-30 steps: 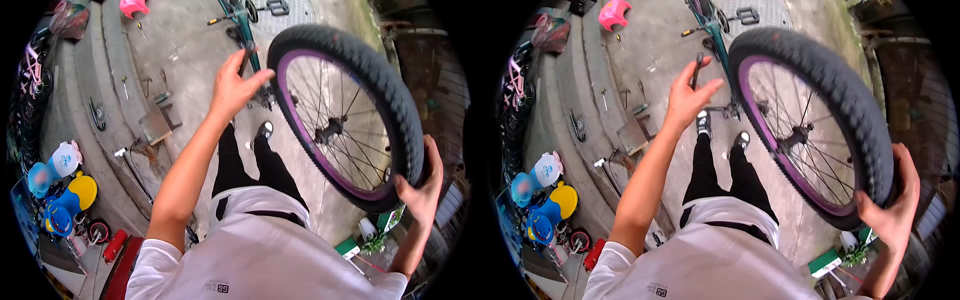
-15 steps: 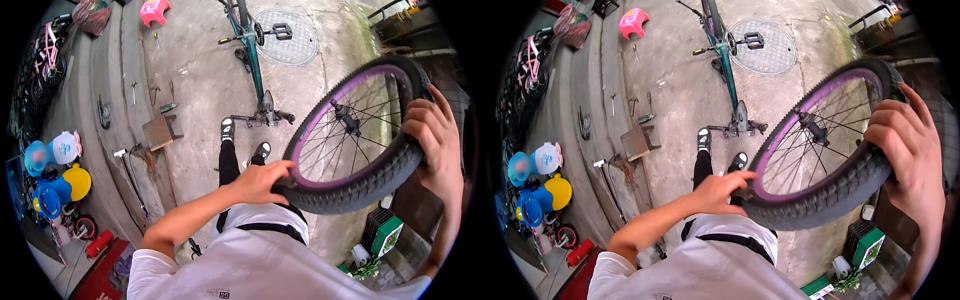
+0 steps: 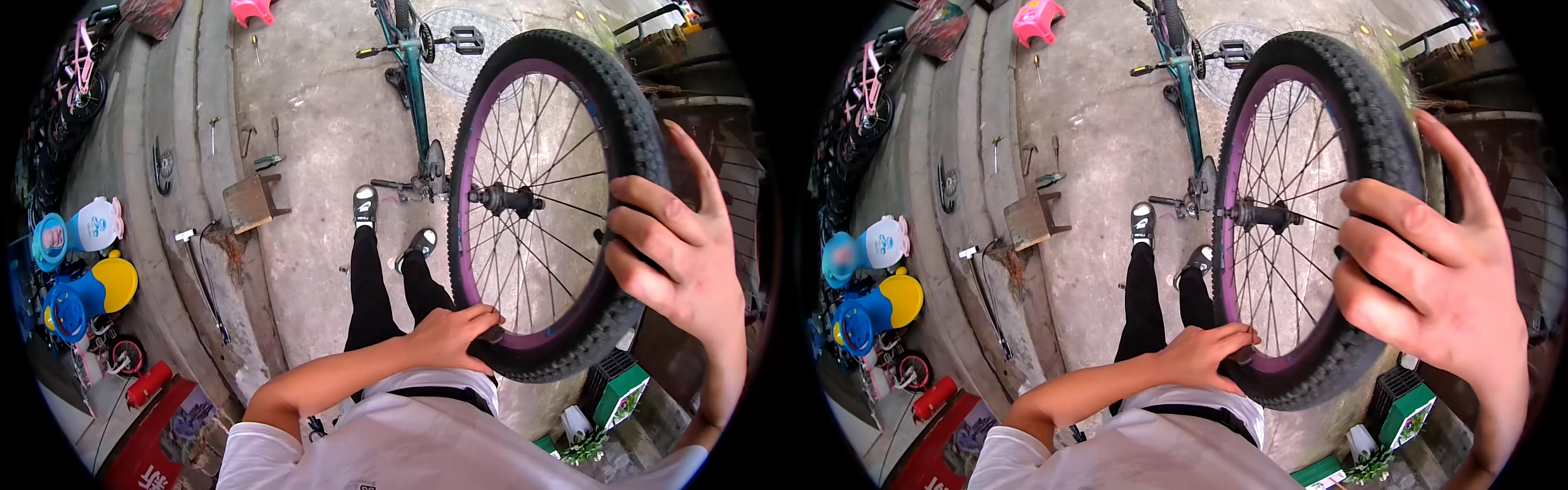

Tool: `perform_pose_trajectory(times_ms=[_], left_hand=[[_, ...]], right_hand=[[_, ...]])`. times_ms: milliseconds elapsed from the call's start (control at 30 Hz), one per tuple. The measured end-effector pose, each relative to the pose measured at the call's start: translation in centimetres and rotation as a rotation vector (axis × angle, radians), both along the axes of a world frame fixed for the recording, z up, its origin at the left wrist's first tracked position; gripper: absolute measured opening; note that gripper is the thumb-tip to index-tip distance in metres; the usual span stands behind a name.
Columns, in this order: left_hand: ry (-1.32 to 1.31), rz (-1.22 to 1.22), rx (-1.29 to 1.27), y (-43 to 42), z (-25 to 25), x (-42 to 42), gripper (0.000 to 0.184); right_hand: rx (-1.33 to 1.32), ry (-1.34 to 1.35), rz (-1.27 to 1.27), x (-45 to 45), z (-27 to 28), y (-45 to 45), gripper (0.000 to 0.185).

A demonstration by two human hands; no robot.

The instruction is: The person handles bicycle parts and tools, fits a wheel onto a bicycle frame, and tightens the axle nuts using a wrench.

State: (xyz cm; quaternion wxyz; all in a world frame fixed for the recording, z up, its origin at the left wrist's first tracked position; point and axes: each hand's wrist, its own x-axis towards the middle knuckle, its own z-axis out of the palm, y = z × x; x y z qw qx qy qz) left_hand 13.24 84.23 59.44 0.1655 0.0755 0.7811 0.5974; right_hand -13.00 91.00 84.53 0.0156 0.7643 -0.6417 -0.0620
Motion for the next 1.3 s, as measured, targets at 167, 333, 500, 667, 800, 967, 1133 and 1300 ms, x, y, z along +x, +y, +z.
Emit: perform_pose_trajectory(times_ms=[167,333,500,667,800,967,1133,1300], left_hand=[[-0.076,0.065,-0.019,-0.5,-4.7,1.7,0.087],[-0.131,0.132,-0.039,-1.2,-12.0,2.2,0.083],[-0.229,0.139,-0.087,-1.8,-16.0,3.1,0.083],[-0.294,0.145,-0.117,-1.6,-16.2,3.9,0.081],[-0.32,0.133,-0.136,-1.8,-15.1,4.0,0.081],[-0.314,0.162,-0.168,-1.7,-14.5,4.5,0.08],[-0.313,0.155,-0.172,-1.3,-15.0,4.4,0.081],[-0.317,0.137,-0.177,-0.6,-15.5,4.4,0.081]], right_hand=[[-0.034,-0.063,0.037,-0.3,-5.9,-1.1,0.015],[-0.028,-0.14,0.05,-0.5,-14.1,-2.3,0.011],[0.028,-0.157,0.065,0.0,-18.9,-2.8,0.011],[0.021,-0.206,0.039,0.9,-20.1,-2.4,0.012],[0.009,-0.235,0.027,1.4,-19.8,-2.6,0.011],[0.016,-0.222,0.03,1.3,-19.8,-2.8,0.012],[0.036,-0.227,0.037,1.5,-20.1,-2.6,0.011],[0.063,-0.242,0.045,1.6,-20.2,-2.4,0.011]])
